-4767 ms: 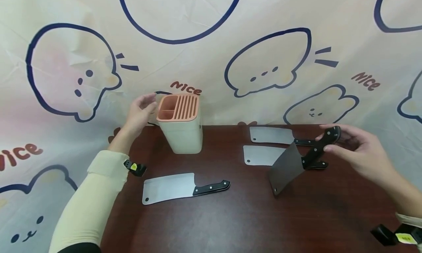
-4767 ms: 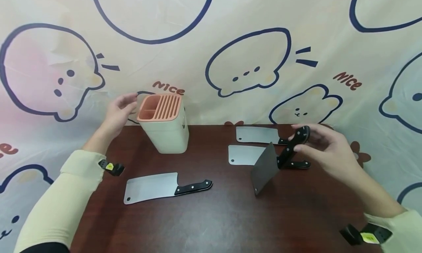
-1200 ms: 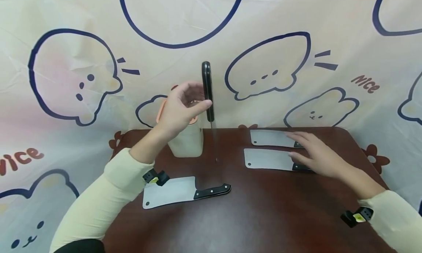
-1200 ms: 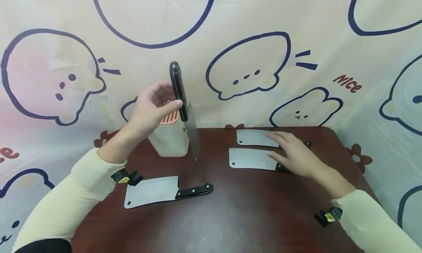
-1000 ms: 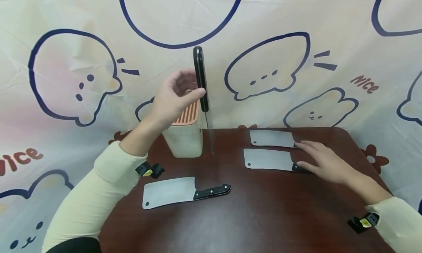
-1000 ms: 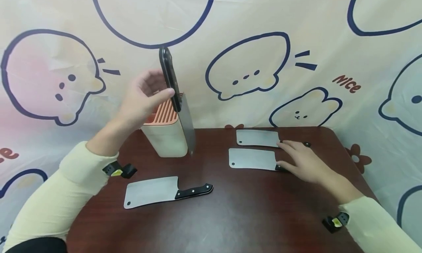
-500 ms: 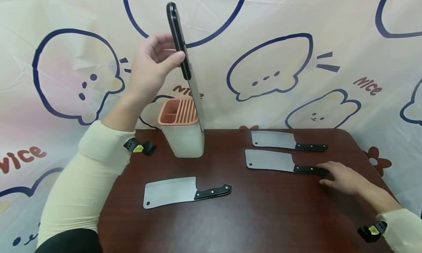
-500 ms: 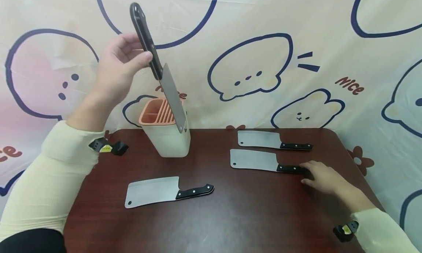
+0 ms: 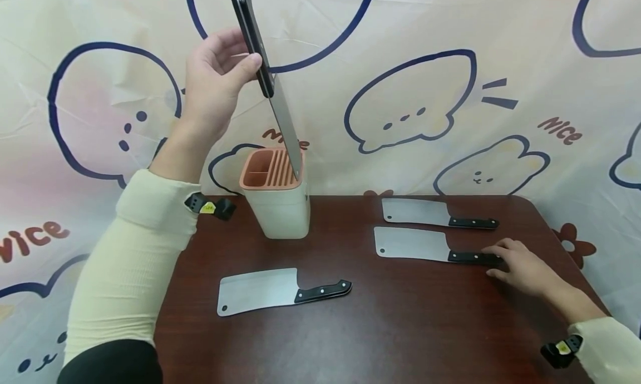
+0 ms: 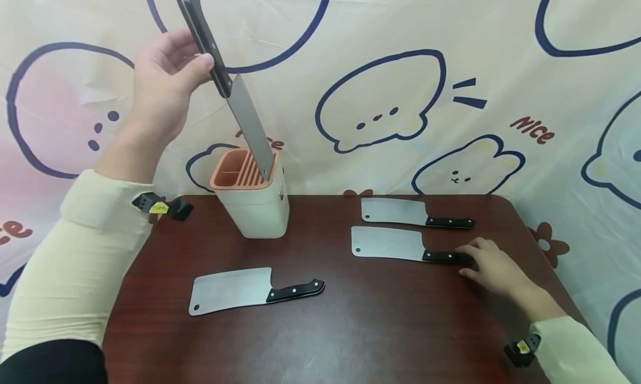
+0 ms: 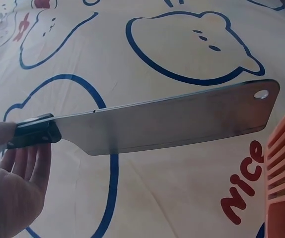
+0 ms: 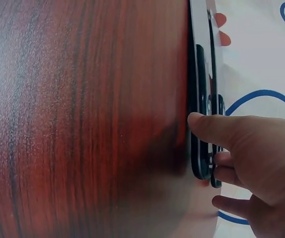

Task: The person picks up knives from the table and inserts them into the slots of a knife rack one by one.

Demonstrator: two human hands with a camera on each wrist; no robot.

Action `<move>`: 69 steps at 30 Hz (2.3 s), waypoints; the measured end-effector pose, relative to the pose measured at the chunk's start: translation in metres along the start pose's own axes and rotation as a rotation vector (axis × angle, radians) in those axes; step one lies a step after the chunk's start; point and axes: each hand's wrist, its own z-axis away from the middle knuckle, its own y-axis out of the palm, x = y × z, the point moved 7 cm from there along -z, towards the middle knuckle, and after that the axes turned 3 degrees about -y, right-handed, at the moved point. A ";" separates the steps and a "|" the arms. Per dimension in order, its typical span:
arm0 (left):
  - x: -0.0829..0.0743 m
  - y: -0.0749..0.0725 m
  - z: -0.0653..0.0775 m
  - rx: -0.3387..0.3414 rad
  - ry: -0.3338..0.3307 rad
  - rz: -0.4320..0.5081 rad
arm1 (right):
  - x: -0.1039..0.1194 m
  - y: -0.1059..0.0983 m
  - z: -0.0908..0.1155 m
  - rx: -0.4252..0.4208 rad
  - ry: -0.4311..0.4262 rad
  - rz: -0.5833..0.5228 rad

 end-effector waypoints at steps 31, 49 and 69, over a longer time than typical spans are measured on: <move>0.069 0.012 0.006 0.068 -0.129 -0.204 | -0.016 -0.003 0.003 0.039 0.024 -0.239; 0.121 0.024 0.029 0.155 -0.189 -0.274 | -0.023 -0.062 0.014 -0.206 0.127 -0.622; 0.158 0.022 0.052 0.232 -0.245 -0.387 | 0.025 -0.116 -0.001 -0.506 0.144 -0.774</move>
